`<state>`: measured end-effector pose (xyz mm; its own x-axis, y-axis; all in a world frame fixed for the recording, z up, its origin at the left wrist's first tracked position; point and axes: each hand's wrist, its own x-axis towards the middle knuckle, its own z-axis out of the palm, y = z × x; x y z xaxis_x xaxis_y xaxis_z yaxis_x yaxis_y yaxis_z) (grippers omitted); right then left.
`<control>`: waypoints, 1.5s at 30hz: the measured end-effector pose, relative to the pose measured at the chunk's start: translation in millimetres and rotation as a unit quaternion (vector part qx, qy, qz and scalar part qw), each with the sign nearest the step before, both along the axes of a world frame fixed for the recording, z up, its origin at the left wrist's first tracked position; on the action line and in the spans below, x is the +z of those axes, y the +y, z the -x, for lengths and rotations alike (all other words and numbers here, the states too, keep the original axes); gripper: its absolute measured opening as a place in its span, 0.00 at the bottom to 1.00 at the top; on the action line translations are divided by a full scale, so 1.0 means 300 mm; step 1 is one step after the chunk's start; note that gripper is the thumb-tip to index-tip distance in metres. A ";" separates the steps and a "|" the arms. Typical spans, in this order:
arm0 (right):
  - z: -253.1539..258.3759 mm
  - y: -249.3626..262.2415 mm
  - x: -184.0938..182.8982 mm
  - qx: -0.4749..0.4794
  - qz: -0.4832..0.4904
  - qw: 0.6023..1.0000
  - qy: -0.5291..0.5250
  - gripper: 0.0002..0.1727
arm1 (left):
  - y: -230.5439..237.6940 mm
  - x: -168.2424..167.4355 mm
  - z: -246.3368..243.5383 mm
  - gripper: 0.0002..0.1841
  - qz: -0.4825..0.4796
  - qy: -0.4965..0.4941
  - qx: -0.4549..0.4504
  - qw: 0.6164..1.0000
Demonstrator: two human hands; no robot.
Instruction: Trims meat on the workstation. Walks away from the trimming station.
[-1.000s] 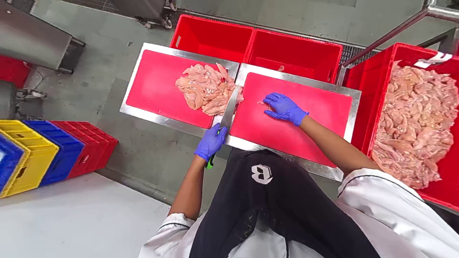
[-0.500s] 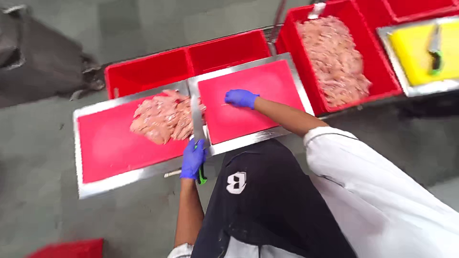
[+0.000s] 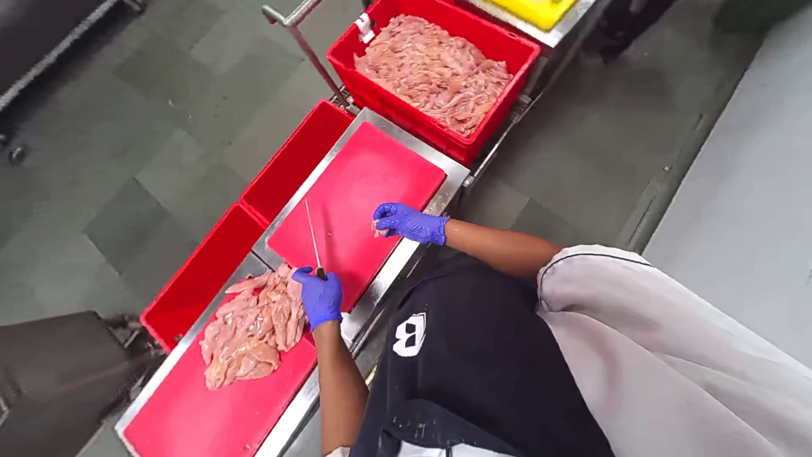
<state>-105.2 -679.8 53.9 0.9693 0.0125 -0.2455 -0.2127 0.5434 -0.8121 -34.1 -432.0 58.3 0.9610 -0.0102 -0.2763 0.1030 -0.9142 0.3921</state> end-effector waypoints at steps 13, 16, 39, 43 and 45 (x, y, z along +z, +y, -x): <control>0.658 -0.380 0.104 -0.043 0.029 0.993 -0.109 0.07 | -0.452 0.020 0.431 0.22 0.392 -0.030 -0.020 0.919; 0.718 -0.372 0.089 0.021 0.255 0.947 -0.195 0.09 | -0.677 0.080 0.731 0.30 0.602 0.184 0.104 0.770; 0.953 0.642 0.095 0.483 0.202 0.821 -0.225 0.25 | 0.274 0.094 1.485 0.24 0.755 -0.151 0.492 0.406; 0.988 1.073 0.039 0.581 0.116 0.806 0.014 0.25 | 0.648 0.072 1.577 0.25 0.639 -0.377 0.468 0.481; 1.024 1.316 0.051 0.589 0.040 0.800 0.108 0.28 | 0.824 0.083 1.606 0.22 0.531 -0.452 0.446 0.562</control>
